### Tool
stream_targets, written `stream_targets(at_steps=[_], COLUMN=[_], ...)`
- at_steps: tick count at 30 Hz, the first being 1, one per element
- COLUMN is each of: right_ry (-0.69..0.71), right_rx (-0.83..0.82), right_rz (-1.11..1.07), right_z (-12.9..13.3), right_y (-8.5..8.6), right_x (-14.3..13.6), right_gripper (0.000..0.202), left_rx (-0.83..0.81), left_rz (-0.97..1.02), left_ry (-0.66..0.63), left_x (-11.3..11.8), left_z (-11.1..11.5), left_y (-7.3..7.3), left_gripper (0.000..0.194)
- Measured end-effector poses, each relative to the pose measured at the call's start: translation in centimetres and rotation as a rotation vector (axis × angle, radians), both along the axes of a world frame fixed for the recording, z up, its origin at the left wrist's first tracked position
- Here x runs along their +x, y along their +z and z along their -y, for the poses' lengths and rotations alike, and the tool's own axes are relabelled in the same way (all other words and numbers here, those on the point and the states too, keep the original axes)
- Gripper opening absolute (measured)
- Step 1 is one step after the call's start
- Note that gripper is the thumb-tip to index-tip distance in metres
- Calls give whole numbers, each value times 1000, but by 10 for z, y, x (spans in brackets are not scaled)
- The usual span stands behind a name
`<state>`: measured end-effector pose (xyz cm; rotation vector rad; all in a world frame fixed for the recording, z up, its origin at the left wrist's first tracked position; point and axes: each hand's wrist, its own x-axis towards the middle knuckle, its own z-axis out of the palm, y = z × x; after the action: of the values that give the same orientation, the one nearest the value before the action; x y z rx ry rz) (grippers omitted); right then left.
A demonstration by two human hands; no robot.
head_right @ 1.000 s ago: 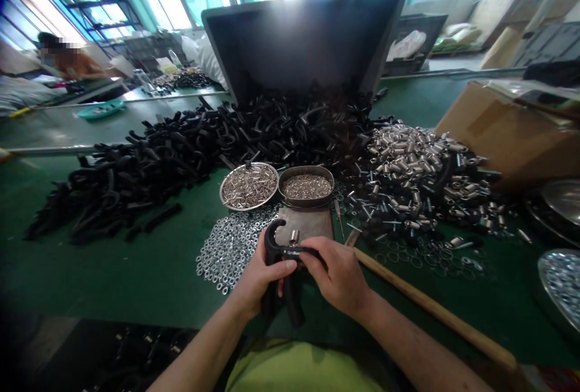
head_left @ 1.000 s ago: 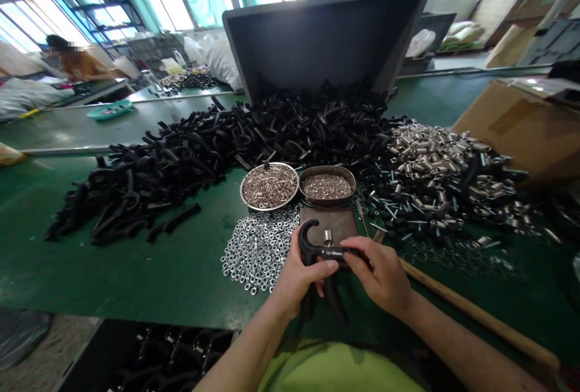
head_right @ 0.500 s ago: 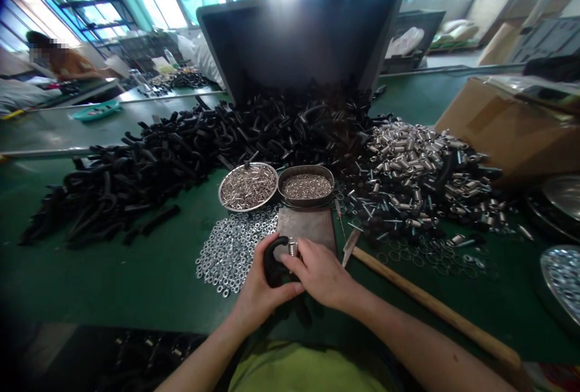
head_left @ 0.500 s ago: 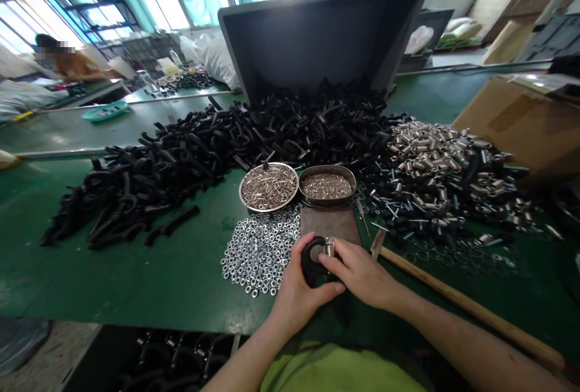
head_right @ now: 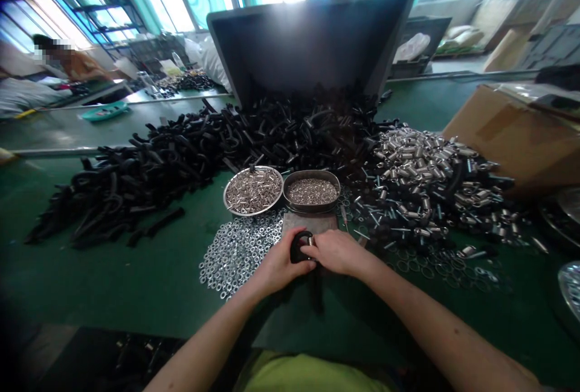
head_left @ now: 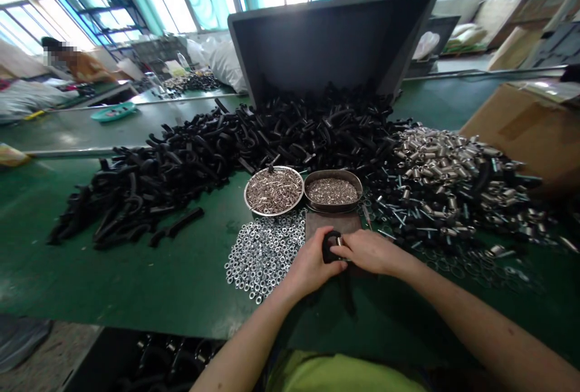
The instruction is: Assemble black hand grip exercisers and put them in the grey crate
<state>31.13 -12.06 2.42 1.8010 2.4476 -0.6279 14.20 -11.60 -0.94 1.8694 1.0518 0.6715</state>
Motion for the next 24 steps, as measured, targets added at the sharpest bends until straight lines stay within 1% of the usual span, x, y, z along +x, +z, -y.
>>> stream_targets(at_steps=[2, 4, 6, 7, 8, 10, 12, 14, 18, 21, 24], right_ry=[-9, 9, 63, 93, 115, 135, 144, 152, 133, 62, -59], right_rx=[46, 161, 293, 347, 384, 414, 420, 423, 434, 442, 438], right_rz=[72, 48, -26, -58, -78, -94, -105, -123, -196, -279, -372], right_z=[-18, -39, -62, -73, -84, -104, -119, -128, -136, -140, -144], right_y=[3, 6, 7, 7, 6, 4, 1, -2, -6, -8, -7], right_x=[1, -9, -26, -37, -48, -67, -81, -89, -90, -88, -87], right_gripper=[34, 23, 19, 20, 22, 24, 25, 26, 22, 17, 14], left_rx=[220, 381, 444, 449, 446, 431, 425, 426, 421, 404, 373], left_rz=[-106, -252, -441, -526, -594, -668, -674, -652, -618, -553, -457], left_ry=[85, 261, 420, 466, 486, 479, 459, 460, 480, 521, 622], left_x=[-12, -30, -49, -57, -62, -68, -69, -67, -66, -68, -68], left_z=[-24, -50, -74, -83, -91, -102, -107, -109, -113, -118, -122], left_y=[4, 10, 14, 15, 15, 13, 10, 7, 6, 8, 11], left_gripper=[44, 27, 21, 20, 20, 19, 16, 15, 15, 15, 16])
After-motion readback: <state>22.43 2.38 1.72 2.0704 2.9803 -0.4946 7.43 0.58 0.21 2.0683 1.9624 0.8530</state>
